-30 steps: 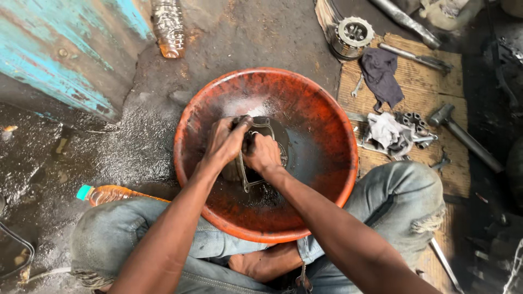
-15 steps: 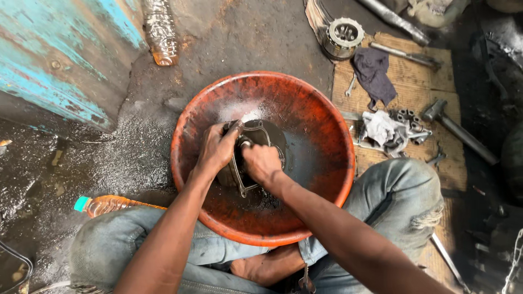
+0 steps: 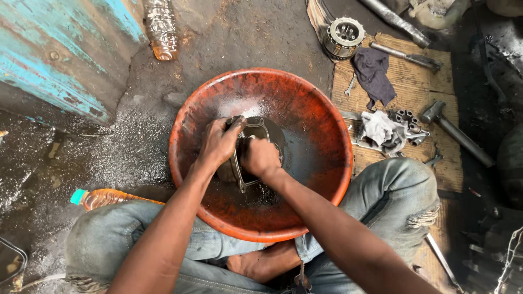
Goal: The person scrubs a metal engine part inside a red basin filled with dark liquid using a brush and their hands. They rotate the part to clean different sides and crevices.
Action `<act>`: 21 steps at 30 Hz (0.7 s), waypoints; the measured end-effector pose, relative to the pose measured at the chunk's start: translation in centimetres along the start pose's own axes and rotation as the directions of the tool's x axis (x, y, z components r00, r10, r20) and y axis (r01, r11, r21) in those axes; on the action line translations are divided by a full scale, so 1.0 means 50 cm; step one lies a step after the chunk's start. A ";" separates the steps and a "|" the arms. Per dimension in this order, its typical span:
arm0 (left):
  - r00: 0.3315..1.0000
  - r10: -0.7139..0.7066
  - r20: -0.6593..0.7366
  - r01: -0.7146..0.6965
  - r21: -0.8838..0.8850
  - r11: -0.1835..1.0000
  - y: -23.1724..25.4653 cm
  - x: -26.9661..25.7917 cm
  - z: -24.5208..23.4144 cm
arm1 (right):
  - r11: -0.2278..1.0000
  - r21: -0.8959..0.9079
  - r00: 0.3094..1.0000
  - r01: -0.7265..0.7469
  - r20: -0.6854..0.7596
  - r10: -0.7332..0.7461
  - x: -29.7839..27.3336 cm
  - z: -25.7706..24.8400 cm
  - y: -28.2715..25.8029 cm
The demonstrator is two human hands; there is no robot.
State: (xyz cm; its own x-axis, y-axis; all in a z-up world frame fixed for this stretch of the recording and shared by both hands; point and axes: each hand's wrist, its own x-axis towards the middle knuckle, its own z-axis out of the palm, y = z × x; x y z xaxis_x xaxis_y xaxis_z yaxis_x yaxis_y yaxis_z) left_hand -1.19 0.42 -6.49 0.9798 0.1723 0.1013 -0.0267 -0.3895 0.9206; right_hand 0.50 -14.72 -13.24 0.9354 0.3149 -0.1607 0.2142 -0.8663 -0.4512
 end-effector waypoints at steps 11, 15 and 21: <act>0.995 -0.095 0.043 0.101 -0.186 0.977 -0.020 -0.027 -0.012 | 0.995 -0.073 0.964 0.064 0.264 -0.043 -0.043 -0.014 -0.019; 1.000 -0.008 0.023 0.011 -0.146 0.989 -0.017 -0.019 -0.013 | 0.938 0.241 0.929 -0.250 0.334 0.162 -0.027 -0.026 -0.038; 0.998 -0.064 0.009 0.064 0.026 0.998 -0.015 -0.023 -0.001 | 0.996 -0.079 0.970 0.034 0.244 -0.014 -0.040 0.006 -0.009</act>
State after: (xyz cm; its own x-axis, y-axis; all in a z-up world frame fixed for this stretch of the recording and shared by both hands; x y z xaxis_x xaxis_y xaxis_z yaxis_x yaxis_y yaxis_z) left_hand -2.29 0.58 -7.27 0.9812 0.1889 0.0384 0.0414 -0.4010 0.9152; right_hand -1.52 -14.85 -12.99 0.8354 0.4122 -0.3636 0.2678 -0.8829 -0.3856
